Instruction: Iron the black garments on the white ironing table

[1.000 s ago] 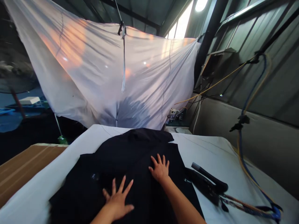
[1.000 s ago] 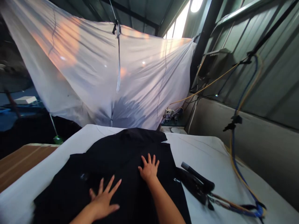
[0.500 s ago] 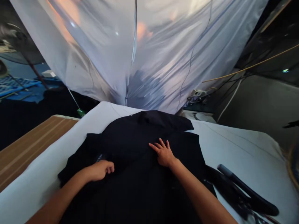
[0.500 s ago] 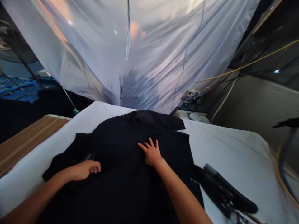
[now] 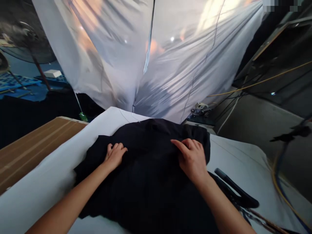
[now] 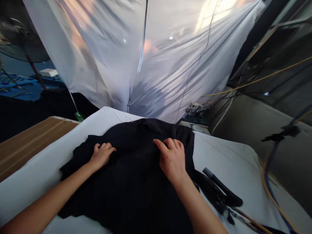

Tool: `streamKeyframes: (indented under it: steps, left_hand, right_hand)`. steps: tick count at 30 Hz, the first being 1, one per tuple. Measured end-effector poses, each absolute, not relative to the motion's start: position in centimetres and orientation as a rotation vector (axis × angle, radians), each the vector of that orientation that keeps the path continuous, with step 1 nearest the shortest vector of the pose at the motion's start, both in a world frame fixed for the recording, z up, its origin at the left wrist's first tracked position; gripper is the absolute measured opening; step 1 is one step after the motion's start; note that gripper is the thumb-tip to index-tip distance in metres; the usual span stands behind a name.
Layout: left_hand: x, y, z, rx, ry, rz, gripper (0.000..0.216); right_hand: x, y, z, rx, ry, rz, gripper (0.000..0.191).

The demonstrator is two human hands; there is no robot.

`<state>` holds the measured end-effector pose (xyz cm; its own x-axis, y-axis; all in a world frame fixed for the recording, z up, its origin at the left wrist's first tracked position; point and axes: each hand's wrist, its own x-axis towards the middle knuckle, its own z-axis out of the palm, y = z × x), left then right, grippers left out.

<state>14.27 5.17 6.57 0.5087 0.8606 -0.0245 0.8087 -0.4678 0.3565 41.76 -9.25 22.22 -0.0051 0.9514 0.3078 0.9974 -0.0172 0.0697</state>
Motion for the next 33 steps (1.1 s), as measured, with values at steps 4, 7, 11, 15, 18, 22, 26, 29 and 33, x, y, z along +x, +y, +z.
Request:
streamKeyframes:
  steps: [4,7,11,15,18,22,26,29,33]
  left_hand:
    - [15.3,4.9,2.5,2.475,1.586,-0.024,0.063]
    - [15.5,4.4,0.5,2.384,1.664,-0.045,0.071]
    - [14.9,4.7,-0.2,2.218,1.670,0.039,0.074]
    - [14.5,5.6,-0.1,2.117,1.657,0.096,0.060]
    - [14.5,5.8,0.1,2.131,1.725,0.151,0.053]
    - [14.2,6.2,0.7,2.356,1.666,0.159,0.056]
    - [14.3,7.2,1.3,2.636,1.229,0.084,0.045]
    - [14.7,7.9,0.8,2.679,1.103,0.058,0.040]
    - [15.2,8.4,-0.3,2.725,1.059,0.086,0.041]
  right_hand:
    - [42.0,-8.2,15.9,-2.367,-2.155,-0.060,0.068]
    - [43.0,-8.2,10.5,-2.535,-2.064,0.204,0.069]
    - [43.5,-9.5,5.7,-2.490,-1.977,0.333,0.060]
    - [42.8,-10.1,3.6,-2.582,-1.876,0.485,0.060]
    - [42.3,-9.1,4.1,-2.600,-1.835,0.494,0.052]
    - [44.0,-7.0,6.7,-2.425,-1.890,0.278,0.030]
    - [49.8,-7.6,8.4,-2.712,-1.495,0.245,0.032]
    - [53.6,-11.2,8.5,-3.007,-1.131,0.402,0.033]
    - [54.5,-15.9,7.6,-3.108,-1.006,0.521,0.039]
